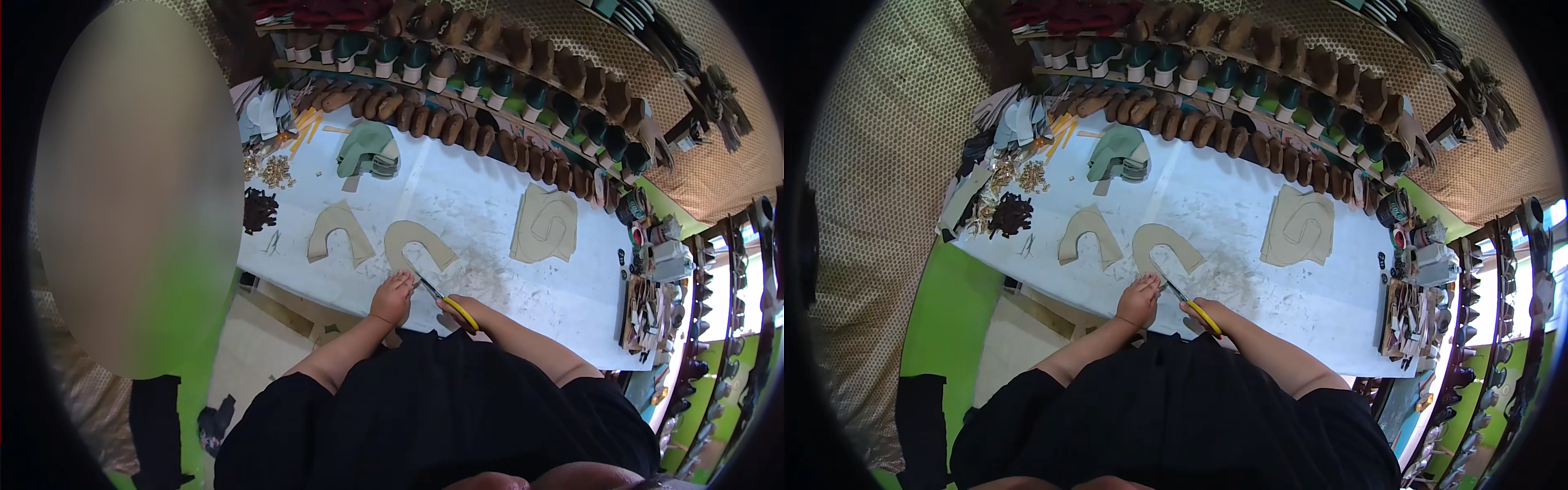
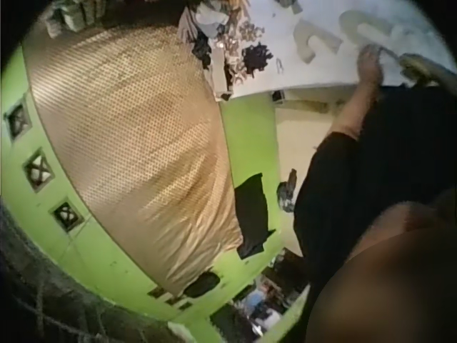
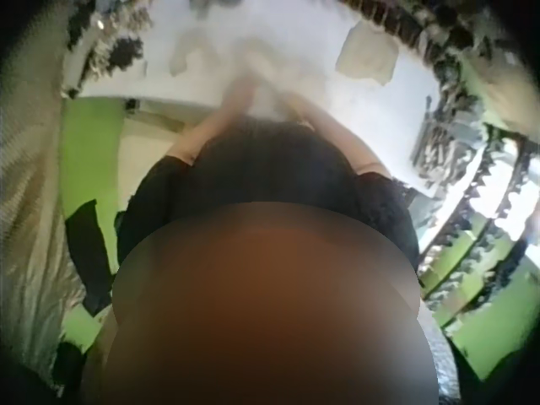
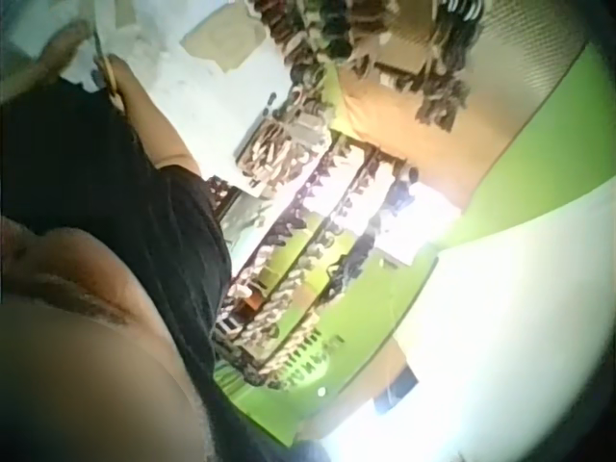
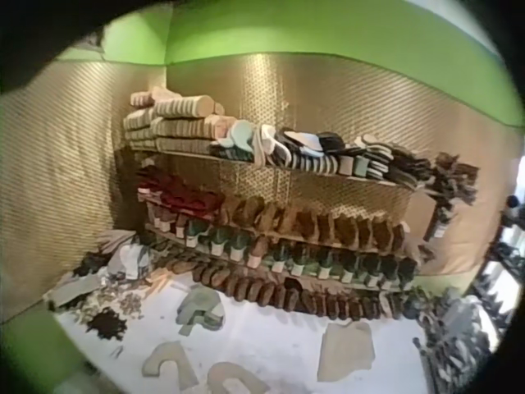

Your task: Cut out shoe component patterns from a sheet of material using scissors.

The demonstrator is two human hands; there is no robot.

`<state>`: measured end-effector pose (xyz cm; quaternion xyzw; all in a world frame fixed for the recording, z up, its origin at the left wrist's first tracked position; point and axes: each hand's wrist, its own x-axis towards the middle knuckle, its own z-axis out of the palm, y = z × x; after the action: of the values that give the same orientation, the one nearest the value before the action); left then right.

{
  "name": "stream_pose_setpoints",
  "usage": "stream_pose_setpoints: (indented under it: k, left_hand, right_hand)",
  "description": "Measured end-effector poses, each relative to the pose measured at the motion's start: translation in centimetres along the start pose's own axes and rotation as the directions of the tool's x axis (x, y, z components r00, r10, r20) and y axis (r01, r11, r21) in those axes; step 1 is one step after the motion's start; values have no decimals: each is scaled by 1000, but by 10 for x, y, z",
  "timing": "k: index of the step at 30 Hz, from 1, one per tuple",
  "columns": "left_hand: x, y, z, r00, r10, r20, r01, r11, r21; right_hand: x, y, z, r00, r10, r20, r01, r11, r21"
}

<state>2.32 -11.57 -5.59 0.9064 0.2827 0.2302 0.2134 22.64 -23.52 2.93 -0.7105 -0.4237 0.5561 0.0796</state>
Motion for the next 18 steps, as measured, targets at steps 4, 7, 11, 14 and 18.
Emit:
stream_pose_setpoints:
  k: [4,7,11,14,18]
  left_hand:
    - [0,0,2,1000,-6,13,6,1000,3]
    - [0,1,2,1000,-6,15,5,1000,8]
    - [-1,0,3,1000,-21,9,21,1000,-7]
    - [0,2,1,1000,-3,13,3,1000,17]
    - [1,3,-1,1000,0,24,-1,1000,19]
  right_hand:
    - [11,1,-1,999,-31,-19,31,999,-42]
    - [14,1,-1,998,-66,-24,64,996,-63]
    - [5,-9,-4,1000,-29,-4,29,999,-37]
    - [8,-6,-4,999,-45,-4,44,997,-55]
    - [11,-4,-1,1000,-16,-6,15,999,-41]
